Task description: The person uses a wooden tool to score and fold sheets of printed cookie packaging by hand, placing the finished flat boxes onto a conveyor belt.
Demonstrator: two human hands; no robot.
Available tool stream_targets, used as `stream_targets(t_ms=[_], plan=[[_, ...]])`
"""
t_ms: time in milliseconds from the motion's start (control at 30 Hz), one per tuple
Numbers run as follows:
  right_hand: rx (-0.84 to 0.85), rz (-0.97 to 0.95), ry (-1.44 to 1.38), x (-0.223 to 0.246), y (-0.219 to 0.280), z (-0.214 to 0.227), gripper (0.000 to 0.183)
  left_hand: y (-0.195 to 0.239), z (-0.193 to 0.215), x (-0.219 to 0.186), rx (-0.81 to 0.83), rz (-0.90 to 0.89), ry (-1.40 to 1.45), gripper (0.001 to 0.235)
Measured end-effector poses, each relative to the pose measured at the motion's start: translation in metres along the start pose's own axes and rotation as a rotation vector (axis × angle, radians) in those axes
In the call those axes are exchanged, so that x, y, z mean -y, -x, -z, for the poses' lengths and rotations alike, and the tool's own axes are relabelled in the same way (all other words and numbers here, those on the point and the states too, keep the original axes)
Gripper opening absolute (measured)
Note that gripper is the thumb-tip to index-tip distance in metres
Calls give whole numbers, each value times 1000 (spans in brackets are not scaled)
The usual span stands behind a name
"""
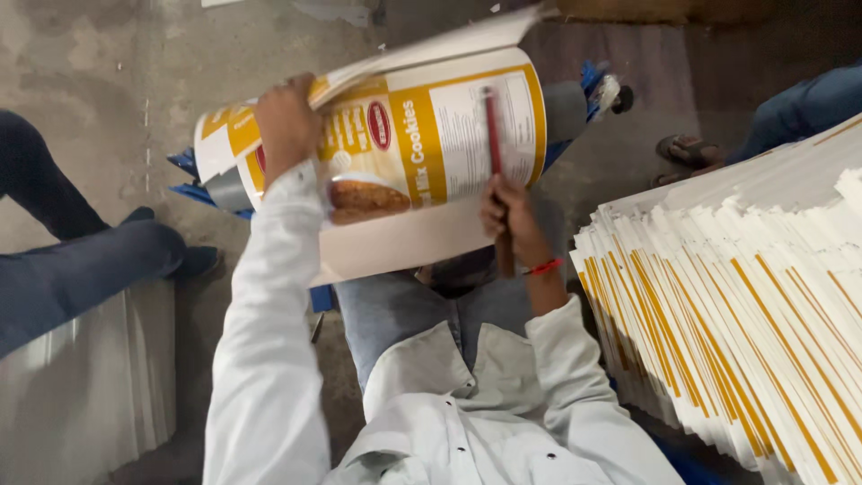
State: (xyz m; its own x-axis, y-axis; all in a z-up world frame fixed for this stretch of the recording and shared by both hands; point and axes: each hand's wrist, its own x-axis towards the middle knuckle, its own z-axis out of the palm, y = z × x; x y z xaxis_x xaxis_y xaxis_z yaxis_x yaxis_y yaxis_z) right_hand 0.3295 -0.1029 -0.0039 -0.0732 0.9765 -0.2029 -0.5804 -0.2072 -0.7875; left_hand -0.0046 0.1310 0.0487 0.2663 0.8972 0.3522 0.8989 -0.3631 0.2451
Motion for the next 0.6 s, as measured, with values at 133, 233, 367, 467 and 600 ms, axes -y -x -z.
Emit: stream_targets(t_ms=[133,233,367,467,600], plan=[[-179,52,-69,27,-29,34,30,-54,-23,25,20,79,-54,24],[-242,101,-15,37,-49,51,30,-39,-32,30,43,-15,8,30],[-331,126,3,38,-68,67,32,-4,-19,15,47,-2,-102,32],[-367,130,7,40,-80,82,31,29,-4,-4,-106,-42,-61,58],[-414,157,-100,9,-78,77,30,94,-5,-22,-183,-56,-65,72]])
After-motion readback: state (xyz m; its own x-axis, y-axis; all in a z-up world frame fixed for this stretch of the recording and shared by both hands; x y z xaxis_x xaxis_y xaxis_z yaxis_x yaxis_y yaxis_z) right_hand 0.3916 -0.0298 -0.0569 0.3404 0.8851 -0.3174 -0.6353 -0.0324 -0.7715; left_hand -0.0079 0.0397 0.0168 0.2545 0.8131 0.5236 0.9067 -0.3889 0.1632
